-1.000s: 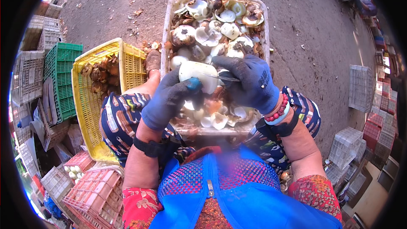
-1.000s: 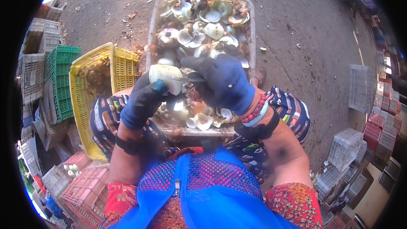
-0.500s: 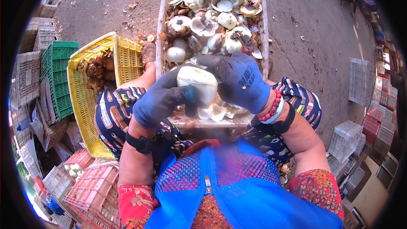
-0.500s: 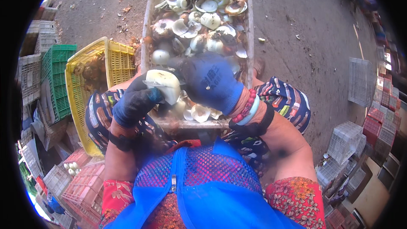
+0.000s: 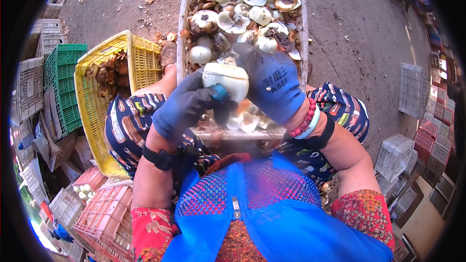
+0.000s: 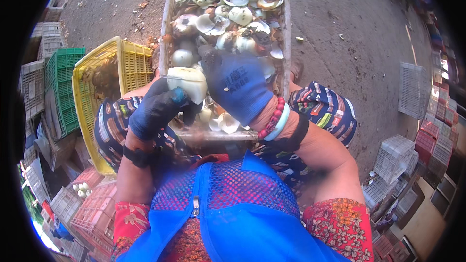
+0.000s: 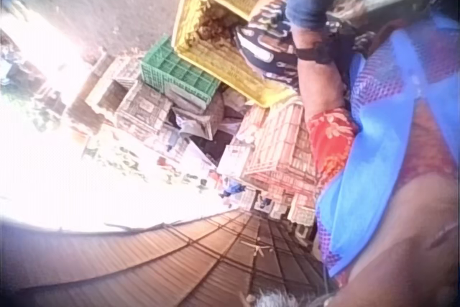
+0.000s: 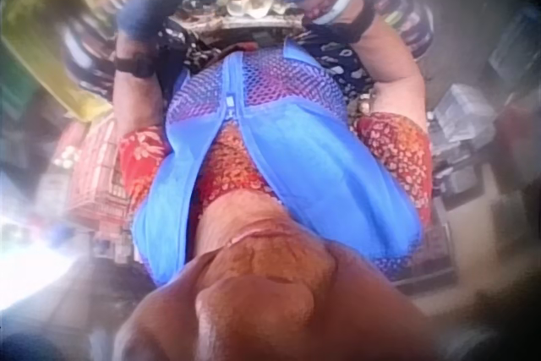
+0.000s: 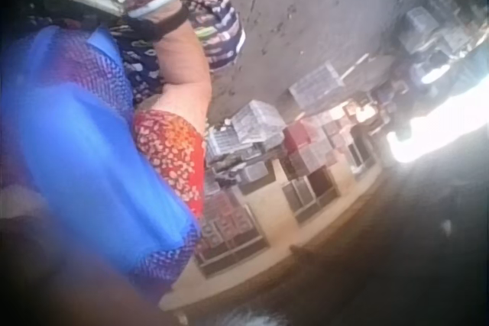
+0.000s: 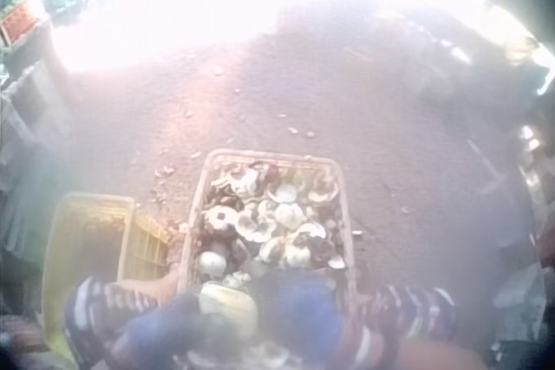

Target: The recorder is peeling onions using a small knife and placing the peeled onions into a crate while sitting in a workspace.

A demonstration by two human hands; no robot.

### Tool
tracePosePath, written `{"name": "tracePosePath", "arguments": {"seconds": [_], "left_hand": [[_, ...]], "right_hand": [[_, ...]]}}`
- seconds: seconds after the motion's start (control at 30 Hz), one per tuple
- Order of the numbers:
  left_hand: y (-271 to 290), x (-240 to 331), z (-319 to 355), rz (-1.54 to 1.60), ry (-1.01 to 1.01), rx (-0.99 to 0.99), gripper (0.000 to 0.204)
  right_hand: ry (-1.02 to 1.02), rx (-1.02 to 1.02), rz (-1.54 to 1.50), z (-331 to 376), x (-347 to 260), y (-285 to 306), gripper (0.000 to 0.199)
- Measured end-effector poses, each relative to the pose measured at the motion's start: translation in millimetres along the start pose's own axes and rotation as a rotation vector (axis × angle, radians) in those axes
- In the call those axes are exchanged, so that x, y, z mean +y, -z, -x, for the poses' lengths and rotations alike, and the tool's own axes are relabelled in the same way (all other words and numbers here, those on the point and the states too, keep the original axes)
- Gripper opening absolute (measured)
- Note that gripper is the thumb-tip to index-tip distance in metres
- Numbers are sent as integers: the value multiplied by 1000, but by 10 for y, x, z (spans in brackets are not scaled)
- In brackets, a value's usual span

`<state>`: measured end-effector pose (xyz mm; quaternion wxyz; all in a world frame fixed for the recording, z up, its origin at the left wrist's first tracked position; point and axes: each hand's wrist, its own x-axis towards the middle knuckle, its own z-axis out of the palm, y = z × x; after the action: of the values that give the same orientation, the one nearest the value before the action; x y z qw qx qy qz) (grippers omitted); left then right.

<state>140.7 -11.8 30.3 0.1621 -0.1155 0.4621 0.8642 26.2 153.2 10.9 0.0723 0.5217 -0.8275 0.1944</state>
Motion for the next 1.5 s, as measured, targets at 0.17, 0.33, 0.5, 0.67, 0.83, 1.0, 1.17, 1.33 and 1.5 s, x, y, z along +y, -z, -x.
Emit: {"name": "tracePosePath", "arguments": {"seconds": [0.17, 0.33, 0.5, 0.67, 0.83, 1.0, 1.17, 1.33, 1.5], "left_hand": [[65, -303, 30, -130, -185, 23, 58], [-90, -38, -42, -188, -85, 14, 61], [-22, 106, 8, -117, 98, -134, 68], [-182, 12, -53, -152, 123, -259, 82], [-170, -37, -85, -47, -11, -231, 62], [-148, 16, -42, 17, -20, -135, 59], [-144, 36, -49, 48, -91, -112, 55], [-99, -46, -151, -164, -269, 176, 47], [-26, -73, -207, -156, -380, 248, 43]], "right_hand": [[125, 27, -264, -94, 0, 148, 42], [21, 27, -262, -5, 39, 16, 47], [-145, -195, -106, 13, -93, 157, 51], [-436, -270, -768, 152, 47, -47, 49], [-500, -244, -551, 110, 163, -85, 36], [-479, -309, -667, -25, 163, 142, 54], [-463, -286, -754, 2, 280, 144, 53], [-494, -173, -1014, -79, 260, 310, 45], [-565, -250, -1256, -74, 257, 395, 58]]}}
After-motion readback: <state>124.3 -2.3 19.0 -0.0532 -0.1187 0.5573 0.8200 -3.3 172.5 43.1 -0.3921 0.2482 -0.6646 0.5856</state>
